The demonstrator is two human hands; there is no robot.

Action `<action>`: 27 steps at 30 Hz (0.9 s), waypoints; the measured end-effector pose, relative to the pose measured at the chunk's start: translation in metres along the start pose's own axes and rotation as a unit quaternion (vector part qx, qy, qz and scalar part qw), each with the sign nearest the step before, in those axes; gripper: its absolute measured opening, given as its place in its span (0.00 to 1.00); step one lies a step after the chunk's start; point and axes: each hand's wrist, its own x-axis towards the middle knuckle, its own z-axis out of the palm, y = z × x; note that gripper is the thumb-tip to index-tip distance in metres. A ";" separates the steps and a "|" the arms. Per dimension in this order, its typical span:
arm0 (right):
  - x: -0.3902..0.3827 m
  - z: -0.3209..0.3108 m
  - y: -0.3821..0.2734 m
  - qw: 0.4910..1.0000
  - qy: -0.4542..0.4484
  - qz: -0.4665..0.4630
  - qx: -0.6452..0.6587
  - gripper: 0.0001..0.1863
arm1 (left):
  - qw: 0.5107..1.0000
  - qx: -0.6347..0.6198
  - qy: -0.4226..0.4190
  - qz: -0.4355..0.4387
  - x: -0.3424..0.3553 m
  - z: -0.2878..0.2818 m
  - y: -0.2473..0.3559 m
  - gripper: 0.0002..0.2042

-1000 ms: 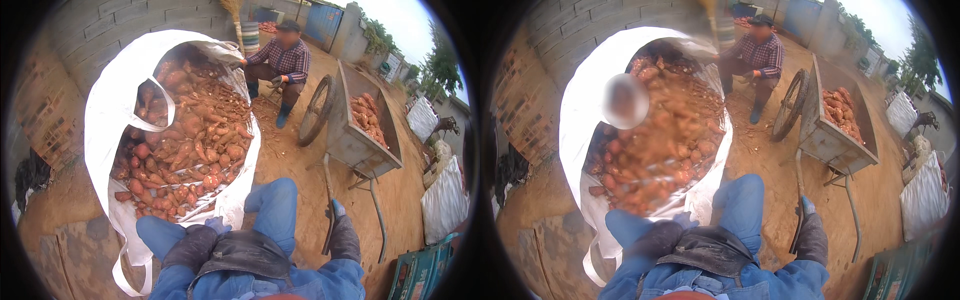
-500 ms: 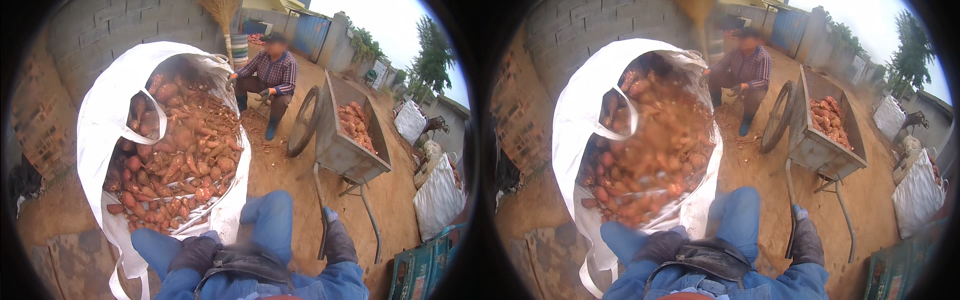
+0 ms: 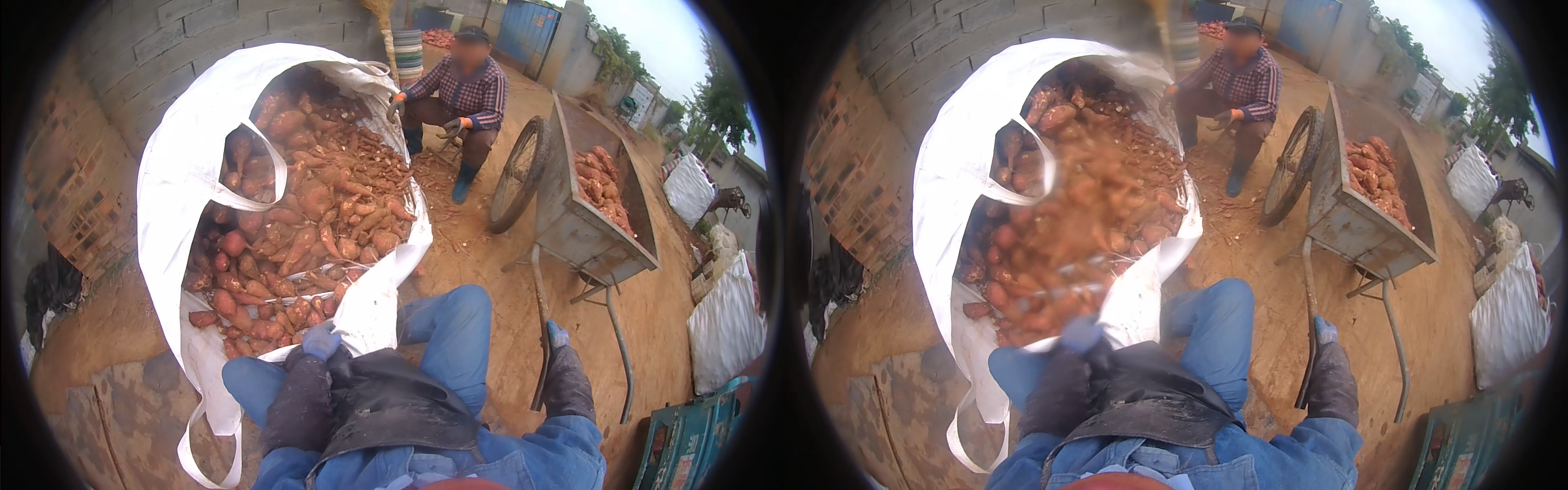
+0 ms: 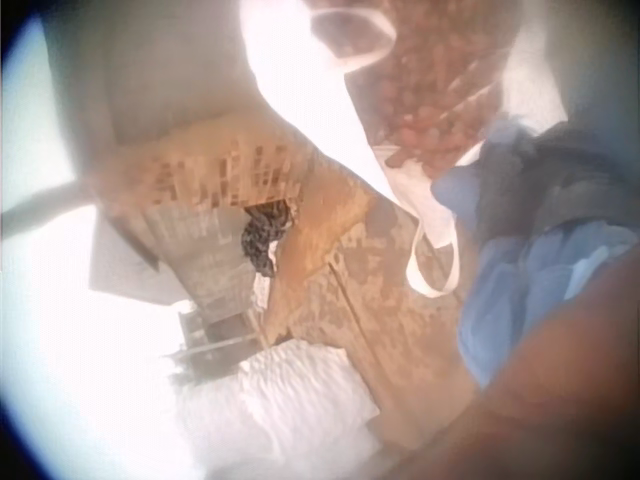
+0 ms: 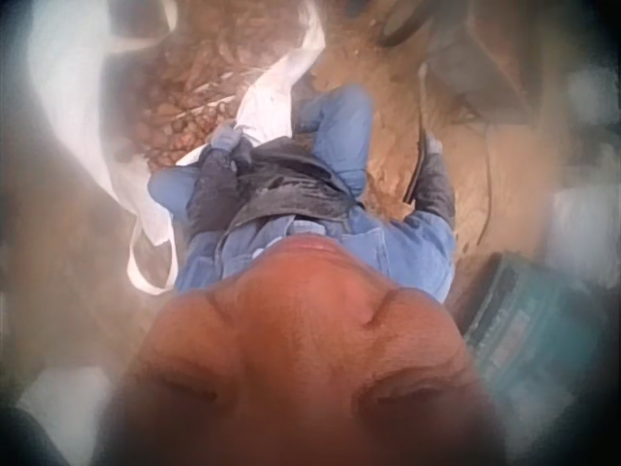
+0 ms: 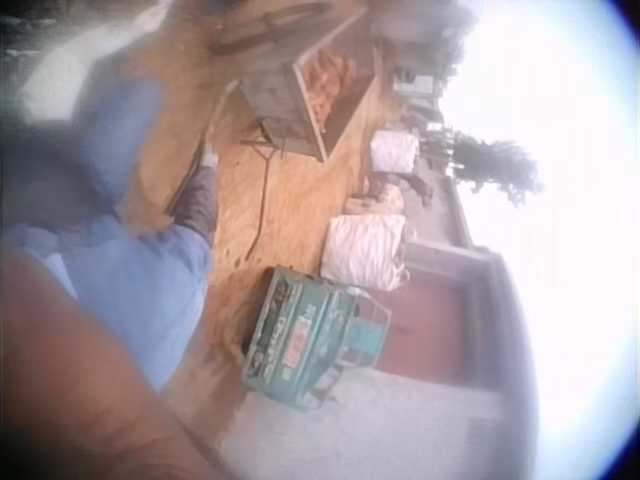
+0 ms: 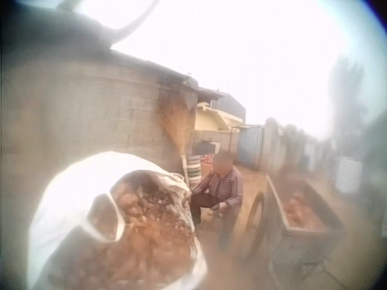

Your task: The person picks sweet potatoes from a large white sack and places them into a metal wheelbarrow. The person handles the potatoes one at a time, inspecting them before transferring them.

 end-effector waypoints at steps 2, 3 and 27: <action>0.004 -0.003 0.004 0.997 0.041 -0.041 -0.052 0.27 | 0.992 0.067 -0.076 0.071 -0.014 0.018 0.027 0.22; 0.006 -0.004 0.006 0.992 0.069 -0.068 -0.084 0.29 | 0.983 0.102 -0.097 0.118 -0.018 0.026 0.035 0.22; -0.092 -0.366 -0.211 0.786 0.559 -0.264 0.021 0.45 | 0.958 0.131 -0.245 0.074 0.019 0.085 0.018 0.25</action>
